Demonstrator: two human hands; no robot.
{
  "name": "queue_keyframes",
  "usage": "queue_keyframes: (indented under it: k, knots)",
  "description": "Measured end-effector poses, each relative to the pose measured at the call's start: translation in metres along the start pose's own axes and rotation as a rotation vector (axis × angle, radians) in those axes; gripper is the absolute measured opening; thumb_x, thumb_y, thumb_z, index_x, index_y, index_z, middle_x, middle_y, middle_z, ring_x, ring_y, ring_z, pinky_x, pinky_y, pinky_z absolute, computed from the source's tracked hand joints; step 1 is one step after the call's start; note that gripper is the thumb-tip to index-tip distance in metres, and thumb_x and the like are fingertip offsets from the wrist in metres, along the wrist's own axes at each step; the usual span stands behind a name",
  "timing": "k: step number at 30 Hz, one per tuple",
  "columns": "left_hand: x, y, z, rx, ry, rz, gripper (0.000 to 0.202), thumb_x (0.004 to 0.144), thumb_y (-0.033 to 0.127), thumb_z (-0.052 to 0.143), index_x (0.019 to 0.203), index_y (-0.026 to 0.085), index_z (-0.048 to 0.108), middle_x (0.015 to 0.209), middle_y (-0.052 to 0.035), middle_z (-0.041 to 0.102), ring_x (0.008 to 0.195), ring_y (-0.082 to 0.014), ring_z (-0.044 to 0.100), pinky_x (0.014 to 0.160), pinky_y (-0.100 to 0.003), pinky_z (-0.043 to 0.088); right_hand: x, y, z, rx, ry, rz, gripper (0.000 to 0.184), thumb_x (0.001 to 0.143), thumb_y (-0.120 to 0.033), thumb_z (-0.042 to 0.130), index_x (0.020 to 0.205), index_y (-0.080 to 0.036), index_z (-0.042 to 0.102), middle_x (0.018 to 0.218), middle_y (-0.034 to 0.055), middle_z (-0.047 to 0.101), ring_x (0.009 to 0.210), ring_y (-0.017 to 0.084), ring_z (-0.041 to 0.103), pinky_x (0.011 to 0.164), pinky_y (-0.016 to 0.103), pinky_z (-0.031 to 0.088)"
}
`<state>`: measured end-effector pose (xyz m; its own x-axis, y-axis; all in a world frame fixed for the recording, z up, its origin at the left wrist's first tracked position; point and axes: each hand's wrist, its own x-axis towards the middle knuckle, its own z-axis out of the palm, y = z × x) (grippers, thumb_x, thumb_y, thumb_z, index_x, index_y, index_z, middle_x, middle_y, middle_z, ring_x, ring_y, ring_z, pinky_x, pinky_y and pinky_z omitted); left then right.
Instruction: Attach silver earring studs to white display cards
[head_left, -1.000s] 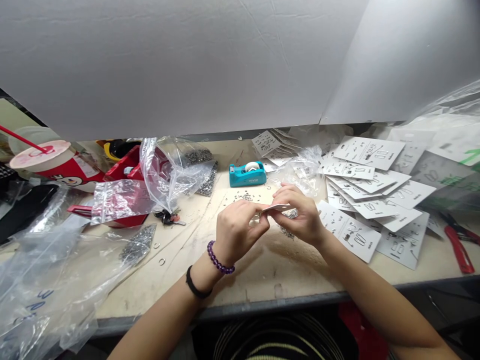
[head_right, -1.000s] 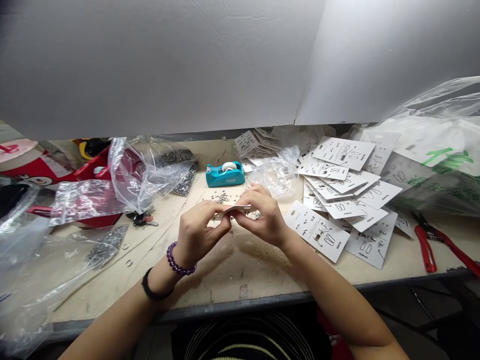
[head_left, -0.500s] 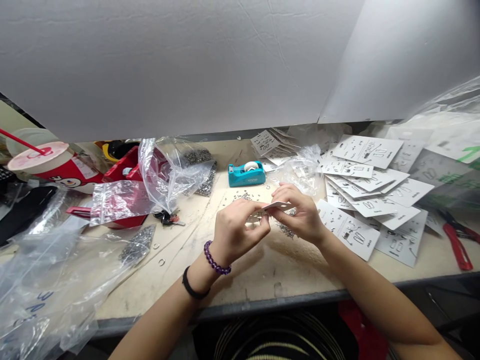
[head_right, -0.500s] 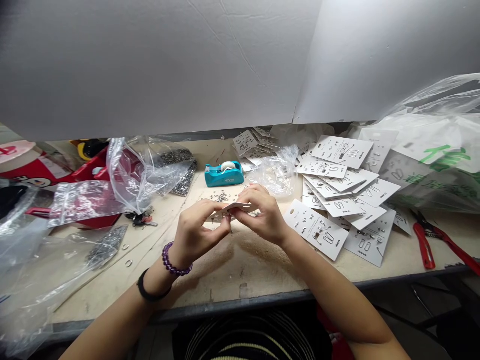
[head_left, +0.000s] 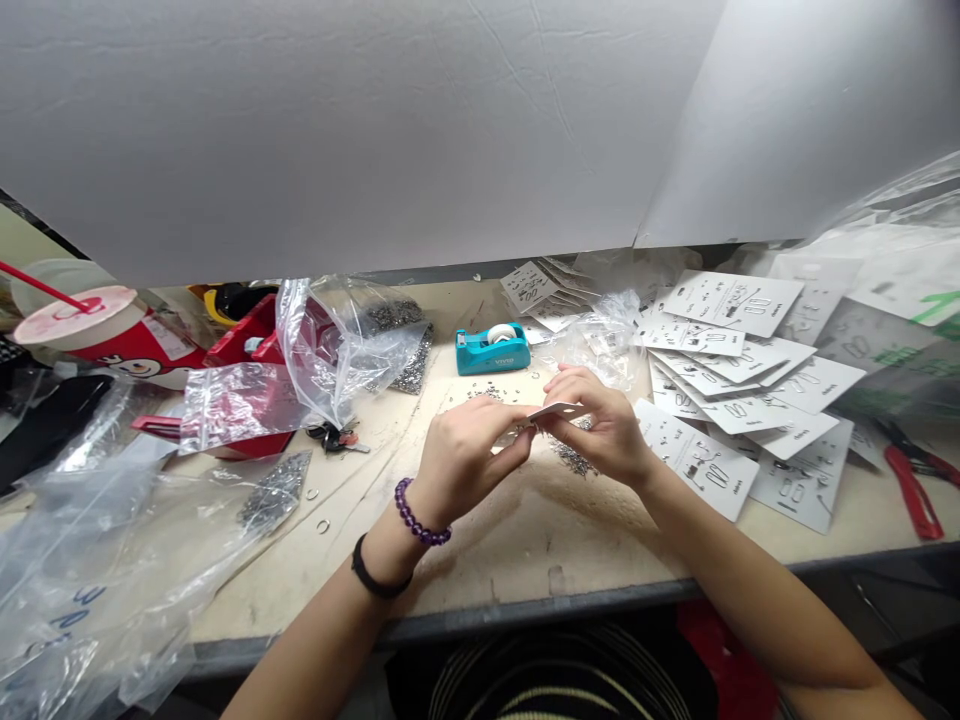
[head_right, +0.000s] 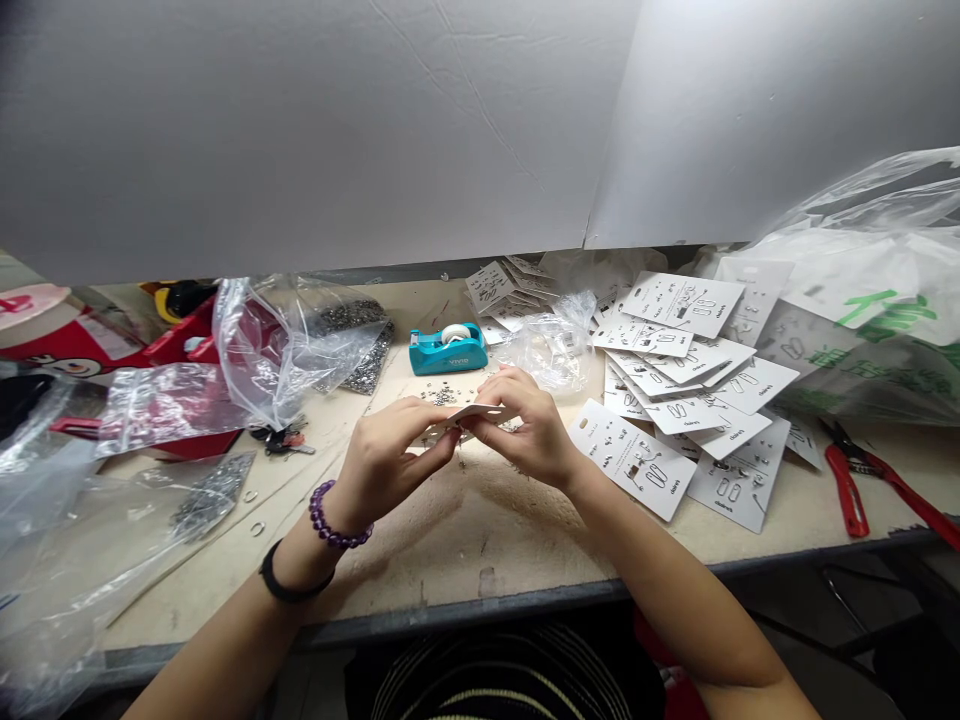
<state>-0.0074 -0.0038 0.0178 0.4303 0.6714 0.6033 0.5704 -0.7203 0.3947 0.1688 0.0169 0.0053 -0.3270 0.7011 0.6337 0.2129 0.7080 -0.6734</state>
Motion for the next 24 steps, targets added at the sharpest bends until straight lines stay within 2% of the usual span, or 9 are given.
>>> queue_keyframes:
  k: [15,24]
  knots:
    - [-0.0011,0.0024,0.0022,-0.013,0.047,-0.034,0.016,0.073,0.014,0.055,0.086,0.017,0.063,0.077,-0.0022,0.068,0.069,-0.0135,0.061,0.065,-0.025,0.048,-0.0012,0.0006,0.0011,-0.024,-0.011,-0.036,0.006,0.076,-0.018,0.061,0.076,-0.021,0.056,0.071,0.0021,0.059,0.080,0.018,0.053,0.082,0.039,0.041]
    - [-0.0027,0.0052,0.0046,-0.074,0.072,-0.131,0.013,0.071,0.013,0.056,0.081,0.016,0.064,0.074,-0.0023,0.068,0.067,-0.0137,0.060,0.063,-0.025,0.048,-0.0018,0.0018,0.0030,-0.062,0.014,-0.090,0.011,0.074,-0.015,0.064,0.072,-0.020,0.054,0.067,0.0004,0.058,0.079,0.017,0.054,0.088,0.041,0.037]
